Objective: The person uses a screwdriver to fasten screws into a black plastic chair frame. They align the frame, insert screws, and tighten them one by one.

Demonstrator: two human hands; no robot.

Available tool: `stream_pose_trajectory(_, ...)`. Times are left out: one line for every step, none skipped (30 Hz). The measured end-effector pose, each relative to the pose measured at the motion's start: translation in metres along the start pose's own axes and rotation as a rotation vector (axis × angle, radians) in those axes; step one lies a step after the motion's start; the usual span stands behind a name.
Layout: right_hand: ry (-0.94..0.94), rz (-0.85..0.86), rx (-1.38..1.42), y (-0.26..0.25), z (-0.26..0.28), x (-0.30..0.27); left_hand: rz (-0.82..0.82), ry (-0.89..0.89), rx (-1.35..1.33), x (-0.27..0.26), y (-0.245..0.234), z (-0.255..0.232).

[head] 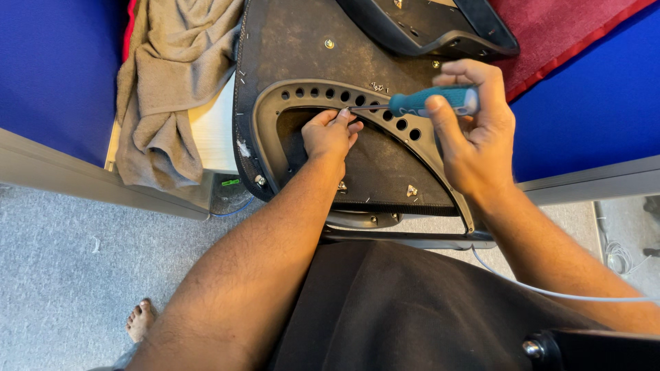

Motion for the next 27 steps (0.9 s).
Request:
stream_pose_trajectory(-0.03, 0.007, 0.013, 0.0, 0.002, 0.0, -0.003, 0.0, 0.002, 0.0, 0.0, 0.0)
stream_pose_trajectory(-0.061, 0.014, 0.025, 0.0, 0.004, 0.0, -0.006, 0.0, 0.004, 0.0, 0.0, 0.001)
stream_pose_trajectory(-0.092, 0.022, 0.04, 0.002, 0.007, 0.0, -0.01, 0.002, 0.006, 0.0, 0.0, 0.0)
stream_pose_trajectory(-0.123, 0.029, 0.054, 0.004, 0.011, 0.0, -0.008, 0.003, 0.003, -0.001, -0.001, -0.001)
stream_pose_trajectory(-0.154, 0.038, 0.067, 0.007, 0.014, 0.0, -0.007, 0.003, -0.003, -0.001, 0.0, -0.001)
stream_pose_trajectory(-0.184, 0.047, 0.08, 0.009, 0.017, 0.0, -0.005, 0.003, -0.008, -0.001, 0.0, -0.001)
stream_pose_trajectory(-0.109, 0.01, -0.009, 0.011, 0.019, 0.001, -0.007, 0.001, -0.017, -0.002, 0.0, -0.001)
stream_pose_trajectory(-0.032, -0.028, -0.098, 0.014, 0.021, 0.003, -0.009, -0.002, -0.026, -0.002, 0.001, -0.001)
stream_pose_trajectory(0.047, -0.065, -0.184, 0.015, 0.023, 0.004, -0.012, -0.005, -0.032, -0.003, 0.0, -0.002)
stream_pose_trajectory(-0.062, -0.036, 0.005, 0.015, 0.027, 0.005, -0.017, -0.005, -0.021, -0.003, 0.0, -0.002)
stream_pose_trajectory(-0.172, -0.003, 0.192, 0.014, 0.03, 0.006, -0.021, -0.004, -0.012, -0.004, 0.0, -0.002)
stream_pose_trajectory(-0.28, 0.033, 0.38, 0.013, 0.033, 0.007, -0.024, -0.003, -0.003, -0.005, 0.0, -0.002)
stream_pose_trajectory(-0.282, 0.057, 0.37, 0.013, 0.035, 0.007, -0.018, 0.005, -0.013, -0.005, 0.0, -0.003)
stream_pose_trajectory(-0.283, 0.081, 0.359, 0.013, 0.036, 0.007, -0.013, 0.013, -0.023, -0.006, 0.0, -0.003)
stream_pose_trajectory(-0.284, 0.104, 0.346, 0.014, 0.036, 0.006, -0.004, 0.02, -0.033, -0.006, 0.0, -0.003)
stream_pose_trajectory(-0.295, 0.046, 0.185, 0.016, 0.036, 0.005, -0.011, 0.01, -0.035, -0.006, 0.001, -0.002)
stream_pose_trajectory(-0.306, -0.014, 0.029, 0.019, 0.035, 0.005, -0.021, 0.003, -0.034, -0.007, 0.001, -0.003)
stream_pose_trajectory(-0.313, -0.074, -0.127, 0.021, 0.035, 0.005, -0.032, -0.004, -0.034, -0.007, 0.001, -0.004)
stream_pose_trajectory(-0.277, -0.078, -0.104, 0.023, 0.033, 0.005, -0.033, -0.007, -0.031, -0.007, 0.001, -0.004)
stream_pose_trajectory(-0.241, -0.082, -0.081, 0.024, 0.031, 0.005, -0.035, -0.01, -0.028, -0.007, 0.001, -0.003)
stream_pose_trajectory(-0.206, -0.089, -0.055, 0.025, 0.029, 0.005, -0.037, -0.01, -0.023, -0.007, 0.001, -0.004)
stream_pose_trajectory(-0.251, -0.055, 0.099, 0.024, 0.028, 0.006, -0.032, 0.004, -0.024, -0.006, 0.0, -0.005)
stream_pose_trajectory(-0.289, -0.016, 0.249, 0.021, 0.027, 0.005, -0.024, 0.011, -0.025, -0.005, 0.001, -0.003)
stream_pose_trajectory(-0.326, 0.023, 0.399, 0.02, 0.026, 0.004, -0.017, 0.017, -0.026, -0.004, 0.001, -0.001)
stream_pose_trajectory(-0.341, 0.023, 0.325, 0.019, 0.026, 0.004, -0.019, 0.016, -0.031, -0.002, 0.001, 0.0)
stream_pose_trajectory(-0.356, 0.023, 0.251, 0.02, 0.026, 0.005, -0.021, 0.014, -0.036, -0.001, 0.002, 0.001)
stream_pose_trajectory(-0.341, 0.004, 0.17, 0.022, 0.026, 0.005, -0.023, 0.012, -0.039, 0.001, 0.002, 0.002)
Point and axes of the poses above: each hand's wrist, its own x-axis towards the middle knuckle, its own y-axis out of the palm, z = x × y, the point moved 1 cm from there along x, towards the middle knuckle, and after that the axes turned 1 degree about -y, right-handed, at the moved point
